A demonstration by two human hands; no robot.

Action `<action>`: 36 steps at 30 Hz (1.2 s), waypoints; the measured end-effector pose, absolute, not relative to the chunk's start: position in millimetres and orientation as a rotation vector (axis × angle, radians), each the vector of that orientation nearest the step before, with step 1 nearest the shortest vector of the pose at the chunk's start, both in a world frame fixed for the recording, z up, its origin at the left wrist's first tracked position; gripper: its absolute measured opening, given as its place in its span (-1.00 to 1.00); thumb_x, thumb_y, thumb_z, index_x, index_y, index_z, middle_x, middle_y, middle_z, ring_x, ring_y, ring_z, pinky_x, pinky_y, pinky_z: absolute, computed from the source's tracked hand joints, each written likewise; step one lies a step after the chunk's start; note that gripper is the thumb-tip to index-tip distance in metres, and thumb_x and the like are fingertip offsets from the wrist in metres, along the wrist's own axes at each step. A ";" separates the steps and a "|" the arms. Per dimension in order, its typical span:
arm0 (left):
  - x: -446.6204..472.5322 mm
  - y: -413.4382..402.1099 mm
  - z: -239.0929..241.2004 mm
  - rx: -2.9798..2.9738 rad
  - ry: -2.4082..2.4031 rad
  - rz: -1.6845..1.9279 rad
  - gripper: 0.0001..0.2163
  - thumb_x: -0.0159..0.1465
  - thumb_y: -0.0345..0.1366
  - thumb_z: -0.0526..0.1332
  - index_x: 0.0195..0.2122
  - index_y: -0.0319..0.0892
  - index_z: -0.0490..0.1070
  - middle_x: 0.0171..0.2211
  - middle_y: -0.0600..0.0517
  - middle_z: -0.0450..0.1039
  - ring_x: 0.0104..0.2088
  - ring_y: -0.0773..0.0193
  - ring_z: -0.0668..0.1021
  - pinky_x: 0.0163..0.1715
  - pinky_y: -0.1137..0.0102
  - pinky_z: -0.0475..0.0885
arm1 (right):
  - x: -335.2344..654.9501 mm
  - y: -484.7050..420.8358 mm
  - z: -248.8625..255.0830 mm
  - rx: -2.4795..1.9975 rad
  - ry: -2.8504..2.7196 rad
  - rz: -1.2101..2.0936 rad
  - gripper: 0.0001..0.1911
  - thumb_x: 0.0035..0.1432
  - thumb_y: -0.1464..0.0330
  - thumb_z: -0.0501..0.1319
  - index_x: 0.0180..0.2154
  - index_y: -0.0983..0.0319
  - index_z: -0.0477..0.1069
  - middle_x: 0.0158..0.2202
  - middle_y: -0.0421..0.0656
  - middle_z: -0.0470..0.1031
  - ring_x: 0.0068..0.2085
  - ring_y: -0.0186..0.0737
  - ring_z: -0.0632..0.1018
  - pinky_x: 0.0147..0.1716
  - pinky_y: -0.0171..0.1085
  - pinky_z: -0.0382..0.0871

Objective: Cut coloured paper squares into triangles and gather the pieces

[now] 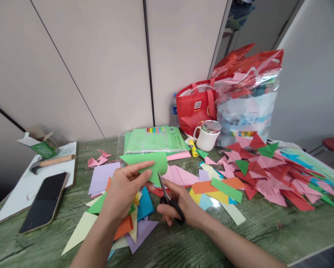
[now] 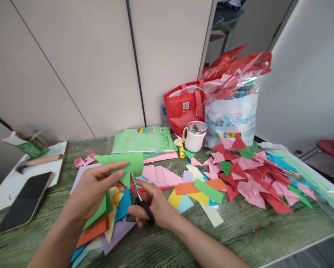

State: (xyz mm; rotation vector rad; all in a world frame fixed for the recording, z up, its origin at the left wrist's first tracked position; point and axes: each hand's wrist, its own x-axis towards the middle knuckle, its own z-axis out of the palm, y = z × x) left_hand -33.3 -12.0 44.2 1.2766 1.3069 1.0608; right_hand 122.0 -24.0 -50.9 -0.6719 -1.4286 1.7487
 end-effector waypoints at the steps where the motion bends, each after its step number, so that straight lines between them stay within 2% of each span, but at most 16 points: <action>1: -32.4 -12.3 43.9 1.282 1.306 1.066 -0.73 0.05 -0.31 0.28 -0.19 -0.21 0.52 -0.69 0.07 0.48 -0.61 0.33 0.50 -0.56 0.47 0.34 | 122.0 -24.0 -51.0 -0.670 -1.425 1.746 -0.24 -0.03 0.23 0.32 0.15 0.22 0.06 -0.66 -0.32 0.38 -0.68 -0.39 0.41 -0.69 -0.43 0.28; 7: -31.9 -12.2 42.5 1.297 1.302 1.108 -0.73 0.06 -0.31 0.28 -0.18 -0.20 0.51 -0.66 0.09 0.49 -0.61 0.37 0.48 -0.56 0.50 0.34 | 122.2 -24.7 -48.5 -0.660 -1.433 1.745 -0.27 -0.04 0.22 0.33 0.12 0.22 0.08 -0.66 -0.33 0.37 -0.67 -0.40 0.40 -0.68 -0.44 0.26; 14: -28.4 -14.1 41.9 1.279 1.279 1.148 -0.76 0.04 -0.32 0.30 -0.23 -0.18 0.53 -0.67 0.13 0.47 -0.62 0.41 0.48 -0.54 0.53 0.37 | 121.0 -24.8 -47.6 -0.677 -1.420 1.709 -0.39 -0.01 0.25 0.31 0.03 0.22 0.14 -0.61 -0.34 0.34 -0.64 -0.45 0.34 -0.66 -0.45 0.20; 16: -28.2 -14.3 40.1 1.307 1.298 1.153 -0.76 0.04 -0.31 0.30 -0.23 -0.15 0.54 -0.64 0.13 0.49 -0.61 0.41 0.48 -0.55 0.54 0.36 | 120.6 -25.1 -47.2 -0.689 -1.418 1.695 -0.47 -0.03 0.24 0.32 -0.06 0.23 0.19 -0.59 -0.33 0.34 -0.63 -0.45 0.34 -0.65 -0.44 0.20; 19: -28.0 -14.7 37.1 1.373 1.334 1.133 -0.75 0.05 -0.28 0.29 -0.21 -0.13 0.54 -0.59 0.11 0.51 -0.58 0.38 0.49 -0.57 0.53 0.37 | 120.5 -25.9 -43.8 -0.732 -1.411 1.665 -0.62 -0.09 0.20 0.34 -0.32 0.26 0.27 -0.58 -0.30 0.34 -0.59 -0.42 0.36 -0.62 -0.42 0.22; 22: -24.4 -15.8 36.8 1.365 1.344 1.098 -0.75 0.06 -0.29 0.28 -0.20 -0.14 0.54 -0.55 0.09 0.55 -0.58 0.35 0.53 -0.57 0.51 0.40 | 120.2 -26.0 -38.7 -0.777 -1.429 1.648 -0.64 -0.08 0.14 0.31 -0.45 0.26 0.25 -0.58 -0.28 0.33 -0.57 -0.39 0.36 -0.59 -0.40 0.22; 25: -17.5 -17.5 39.7 1.339 1.331 1.072 -0.75 0.06 -0.33 0.27 -0.20 -0.18 0.54 -0.57 0.09 0.55 -0.60 0.33 0.55 -0.57 0.51 0.43 | 119.0 -25.0 -35.9 -0.777 -1.466 1.619 -0.64 -0.07 0.12 0.29 -0.46 0.25 0.24 -0.60 -0.30 0.24 -0.57 -0.41 0.28 -0.59 -0.39 0.15; 28: -11.0 -19.5 42.5 1.354 1.330 1.051 -0.74 0.06 -0.34 0.26 -0.19 -0.20 0.53 -0.62 0.09 0.53 -0.60 0.34 0.55 -0.57 0.52 0.44 | 117.3 -23.7 -35.3 -0.726 -1.400 1.583 -0.65 -0.09 0.16 0.30 -0.40 0.22 0.22 -0.52 -0.31 0.18 -0.52 -0.41 0.21 -0.55 -0.39 0.11; 31: -7.4 -21.1 42.9 1.364 1.367 1.033 -0.73 0.07 -0.35 0.25 -0.18 -0.22 0.53 -0.67 0.09 0.51 -0.61 0.35 0.54 -0.57 0.54 0.43 | 116.1 -22.6 -34.4 -0.666 -1.325 1.576 -0.64 -0.13 0.19 0.33 -0.40 0.21 0.22 -0.46 -0.28 0.18 -0.46 -0.38 0.22 -0.51 -0.38 0.14; 36: -6.8 -21.2 38.8 1.403 1.365 1.047 -0.70 0.06 -0.35 0.25 -0.15 -0.20 0.52 -0.68 0.09 0.50 -0.63 0.38 0.52 -0.59 0.57 0.40 | 116.8 -22.0 -31.4 -0.733 -1.275 1.587 -0.56 -0.23 0.12 0.36 -0.40 0.21 0.25 -0.46 -0.25 0.23 -0.43 -0.33 0.27 -0.44 -0.36 0.21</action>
